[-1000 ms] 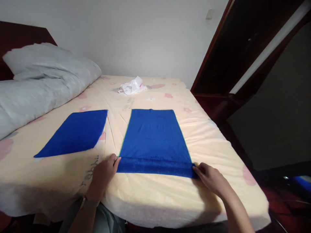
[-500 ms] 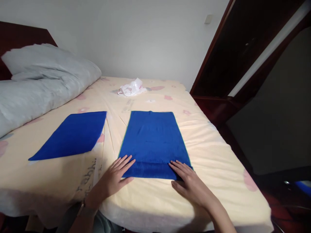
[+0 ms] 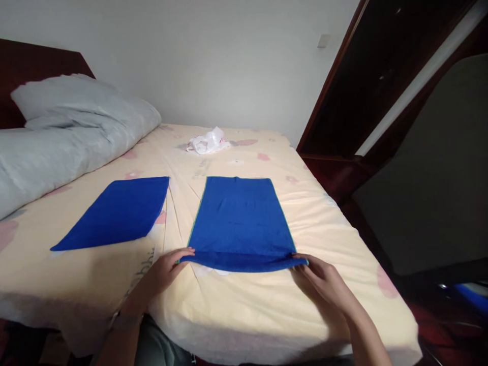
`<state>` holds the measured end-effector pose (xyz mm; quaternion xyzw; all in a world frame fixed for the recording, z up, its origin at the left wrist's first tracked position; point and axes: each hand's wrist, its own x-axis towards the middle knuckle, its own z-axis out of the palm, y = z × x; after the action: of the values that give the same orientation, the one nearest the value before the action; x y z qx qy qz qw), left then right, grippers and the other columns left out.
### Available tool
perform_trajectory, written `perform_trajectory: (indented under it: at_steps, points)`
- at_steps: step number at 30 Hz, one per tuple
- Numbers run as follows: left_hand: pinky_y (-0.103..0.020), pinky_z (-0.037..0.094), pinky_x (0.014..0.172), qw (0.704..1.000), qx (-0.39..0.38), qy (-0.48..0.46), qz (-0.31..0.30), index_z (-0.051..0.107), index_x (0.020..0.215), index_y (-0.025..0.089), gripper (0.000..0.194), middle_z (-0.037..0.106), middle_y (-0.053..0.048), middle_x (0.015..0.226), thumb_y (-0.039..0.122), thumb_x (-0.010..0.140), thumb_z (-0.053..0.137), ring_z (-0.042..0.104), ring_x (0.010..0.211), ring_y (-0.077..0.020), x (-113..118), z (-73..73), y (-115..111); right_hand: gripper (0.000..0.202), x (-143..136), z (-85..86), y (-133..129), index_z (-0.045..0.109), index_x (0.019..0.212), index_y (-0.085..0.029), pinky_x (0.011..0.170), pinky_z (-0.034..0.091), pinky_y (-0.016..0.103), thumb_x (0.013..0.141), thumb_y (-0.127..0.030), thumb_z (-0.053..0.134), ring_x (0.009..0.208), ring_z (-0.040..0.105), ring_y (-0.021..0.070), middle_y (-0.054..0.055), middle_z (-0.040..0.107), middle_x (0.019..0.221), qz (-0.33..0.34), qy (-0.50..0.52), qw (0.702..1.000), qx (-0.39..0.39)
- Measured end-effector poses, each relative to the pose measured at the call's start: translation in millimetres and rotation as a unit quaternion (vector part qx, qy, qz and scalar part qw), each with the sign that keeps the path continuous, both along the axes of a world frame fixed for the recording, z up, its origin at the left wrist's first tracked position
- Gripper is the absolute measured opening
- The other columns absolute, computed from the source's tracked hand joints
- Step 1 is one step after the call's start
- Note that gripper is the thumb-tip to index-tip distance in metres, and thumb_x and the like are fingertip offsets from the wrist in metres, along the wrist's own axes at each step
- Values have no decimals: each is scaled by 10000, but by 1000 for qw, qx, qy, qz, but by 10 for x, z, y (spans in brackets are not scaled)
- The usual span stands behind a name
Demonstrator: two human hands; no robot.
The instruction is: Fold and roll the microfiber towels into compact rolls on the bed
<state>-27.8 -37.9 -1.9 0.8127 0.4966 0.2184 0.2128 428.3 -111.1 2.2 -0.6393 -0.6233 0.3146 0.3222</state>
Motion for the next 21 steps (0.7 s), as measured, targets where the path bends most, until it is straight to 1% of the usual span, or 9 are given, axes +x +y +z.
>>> perform_trajectory:
  at_steps: [2,4,6,7,10,13,17,19,21]
  points:
    - [-247,520,905,997,-8,-22,71,677,1076,239,288,740,-10,1092,405,920,502,683,1028,-183,43,7,38,395,-20,-15,56,691,921,-170,711,507,303,931,-497,470,814,666,249,73,725,849,-41,-7,999,9]
    - [-217,512,728,989,4,-25,144,670,936,215,305,742,4,857,468,910,500,694,825,-170,114,-1,103,474,-63,-46,160,654,783,-179,607,441,291,939,-556,413,664,616,221,57,674,685,-83,-53,995,17]
    - [-211,449,606,979,21,-18,200,639,830,202,343,670,18,679,497,908,481,640,656,-149,196,-23,183,492,-117,-75,287,651,775,-190,605,410,297,945,-561,375,650,604,219,62,672,680,-121,-99,988,14]
    - [-211,422,580,976,27,-15,217,628,818,200,348,640,20,644,499,909,474,614,615,-143,236,-33,222,482,-144,-82,347,664,802,-197,620,408,302,947,-549,369,678,618,228,71,690,717,-139,-118,983,6]
    - [-217,381,575,972,39,-1,231,615,851,205,340,634,4,676,491,923,448,599,613,-145,329,-39,286,421,-202,-66,466,697,904,-219,670,420,312,936,-507,392,815,661,264,94,736,878,-184,-164,969,-20]
    - [-228,349,570,967,72,39,242,589,782,209,372,642,-16,683,500,940,420,592,609,-154,369,-9,264,399,-202,-17,486,704,1006,-234,718,436,319,915,-507,427,921,671,279,94,742,991,-207,-170,963,-39]
    - [-240,318,556,957,91,105,255,558,722,214,397,641,-29,655,527,932,434,603,604,-173,396,14,228,514,-154,18,487,699,1071,-251,752,451,348,882,-645,428,986,665,313,89,745,1013,-215,-139,962,-95]
    - [-253,303,547,952,83,149,253,567,749,216,400,653,-45,661,535,937,414,621,618,-198,418,15,245,575,-145,6,507,695,1057,-248,740,454,358,852,-712,425,981,665,327,97,741,1018,-209,-141,962,-109]
    - [-263,297,547,949,71,180,251,570,754,213,419,661,-64,664,538,945,388,636,643,-224,441,15,278,588,-154,-21,532,691,994,-231,700,448,352,842,-731,420,926,674,323,110,741,978,-204,-154,960,-109]
